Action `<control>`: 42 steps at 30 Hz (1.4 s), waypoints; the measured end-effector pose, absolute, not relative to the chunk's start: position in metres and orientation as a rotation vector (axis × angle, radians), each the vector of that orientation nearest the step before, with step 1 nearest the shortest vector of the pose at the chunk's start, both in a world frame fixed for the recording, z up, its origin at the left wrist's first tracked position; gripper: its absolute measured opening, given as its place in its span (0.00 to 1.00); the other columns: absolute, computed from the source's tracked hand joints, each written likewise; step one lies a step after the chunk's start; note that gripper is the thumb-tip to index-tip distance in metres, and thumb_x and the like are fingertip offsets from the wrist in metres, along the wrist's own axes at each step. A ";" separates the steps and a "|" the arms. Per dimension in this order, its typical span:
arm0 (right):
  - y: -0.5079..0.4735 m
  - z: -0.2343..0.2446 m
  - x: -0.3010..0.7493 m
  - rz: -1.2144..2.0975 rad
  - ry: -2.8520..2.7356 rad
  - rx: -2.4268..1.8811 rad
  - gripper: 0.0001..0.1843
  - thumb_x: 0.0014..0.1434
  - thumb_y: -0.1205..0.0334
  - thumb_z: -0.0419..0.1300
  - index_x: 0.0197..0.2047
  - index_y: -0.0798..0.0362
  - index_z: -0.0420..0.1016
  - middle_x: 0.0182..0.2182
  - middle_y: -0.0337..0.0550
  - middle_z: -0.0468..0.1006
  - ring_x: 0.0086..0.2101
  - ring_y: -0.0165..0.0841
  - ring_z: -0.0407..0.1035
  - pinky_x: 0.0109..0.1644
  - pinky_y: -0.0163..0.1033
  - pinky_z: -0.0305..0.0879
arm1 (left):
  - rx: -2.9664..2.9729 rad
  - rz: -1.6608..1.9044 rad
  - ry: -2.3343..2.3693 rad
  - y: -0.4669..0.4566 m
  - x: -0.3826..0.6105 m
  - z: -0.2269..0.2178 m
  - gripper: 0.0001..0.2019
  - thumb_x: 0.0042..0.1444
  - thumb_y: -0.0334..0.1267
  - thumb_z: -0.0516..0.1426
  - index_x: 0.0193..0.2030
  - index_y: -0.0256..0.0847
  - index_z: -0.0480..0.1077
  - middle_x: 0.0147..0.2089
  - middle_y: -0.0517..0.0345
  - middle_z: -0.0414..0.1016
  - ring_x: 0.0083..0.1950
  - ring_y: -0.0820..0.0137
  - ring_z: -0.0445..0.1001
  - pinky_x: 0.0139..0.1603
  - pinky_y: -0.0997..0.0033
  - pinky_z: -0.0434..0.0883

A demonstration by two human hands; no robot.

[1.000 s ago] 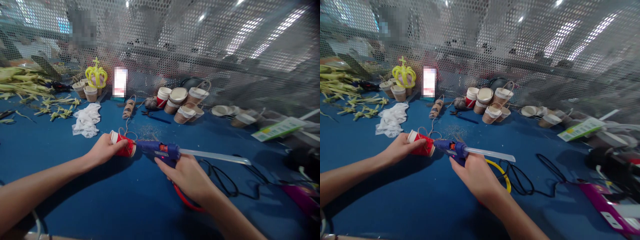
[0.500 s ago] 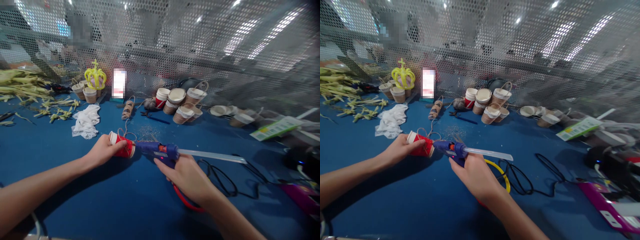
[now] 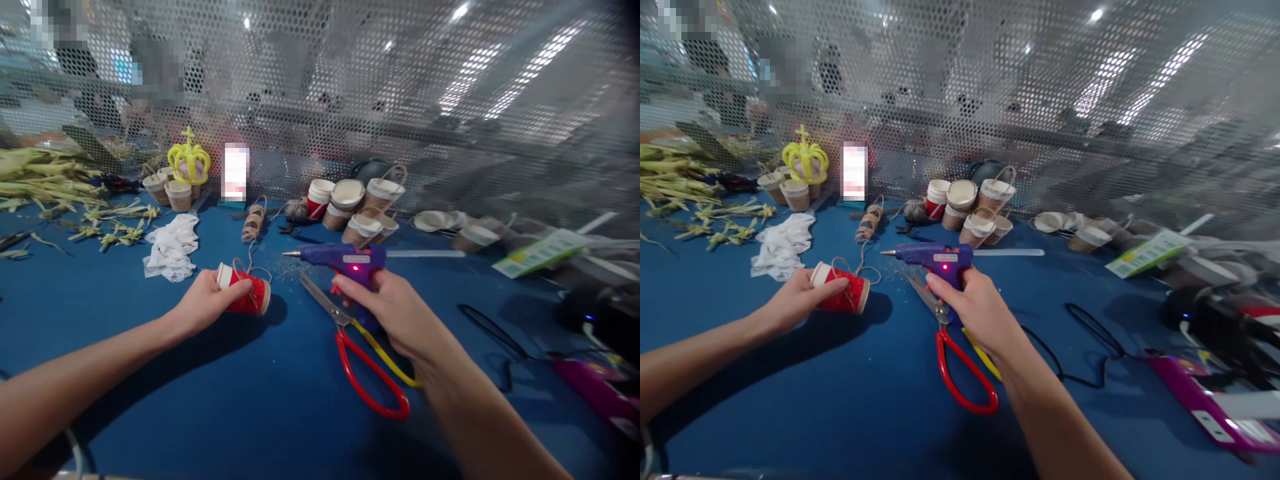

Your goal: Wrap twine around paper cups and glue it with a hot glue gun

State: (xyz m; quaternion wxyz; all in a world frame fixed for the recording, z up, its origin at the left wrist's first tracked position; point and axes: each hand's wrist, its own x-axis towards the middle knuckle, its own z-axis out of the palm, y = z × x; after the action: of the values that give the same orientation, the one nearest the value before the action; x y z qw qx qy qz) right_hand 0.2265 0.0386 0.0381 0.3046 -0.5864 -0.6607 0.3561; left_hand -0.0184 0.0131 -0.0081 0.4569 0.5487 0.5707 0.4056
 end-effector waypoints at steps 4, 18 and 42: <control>0.061 0.028 0.229 1.027 -1.639 -1.626 0.13 0.52 0.53 0.56 0.28 0.55 0.65 0.18 0.36 0.67 0.19 0.25 0.62 0.23 0.31 0.60 | 1.339 1.020 1.383 0.013 -0.020 -0.008 0.15 0.45 0.47 0.56 0.21 0.35 0.67 0.17 0.63 0.63 0.18 0.77 0.58 0.19 0.77 0.53; 0.112 0.000 0.230 0.399 -1.883 -1.881 0.19 0.47 0.58 0.59 0.12 0.51 0.58 0.19 0.47 0.67 0.31 0.44 0.67 0.33 0.44 0.58 | 1.328 1.032 1.265 0.005 -0.013 0.000 0.12 0.45 0.43 0.57 0.22 0.35 0.68 0.19 0.63 0.65 0.21 0.78 0.59 0.22 0.78 0.57; 0.041 0.040 0.153 1.293 -1.721 -0.980 0.09 0.49 0.57 0.60 0.28 0.54 0.75 0.25 0.38 0.75 0.27 0.26 0.65 0.34 0.34 0.61 | 1.201 0.875 1.116 -0.007 -0.007 0.002 0.12 0.45 0.44 0.58 0.21 0.36 0.66 0.19 0.64 0.65 0.19 0.78 0.58 0.22 0.78 0.57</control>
State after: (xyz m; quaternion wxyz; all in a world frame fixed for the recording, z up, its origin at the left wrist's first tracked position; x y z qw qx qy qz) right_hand 0.1532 0.0414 0.0397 0.3787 -0.3834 -0.6735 0.5060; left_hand -0.0074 -0.0073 0.0019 0.5983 0.5179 0.4812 0.3772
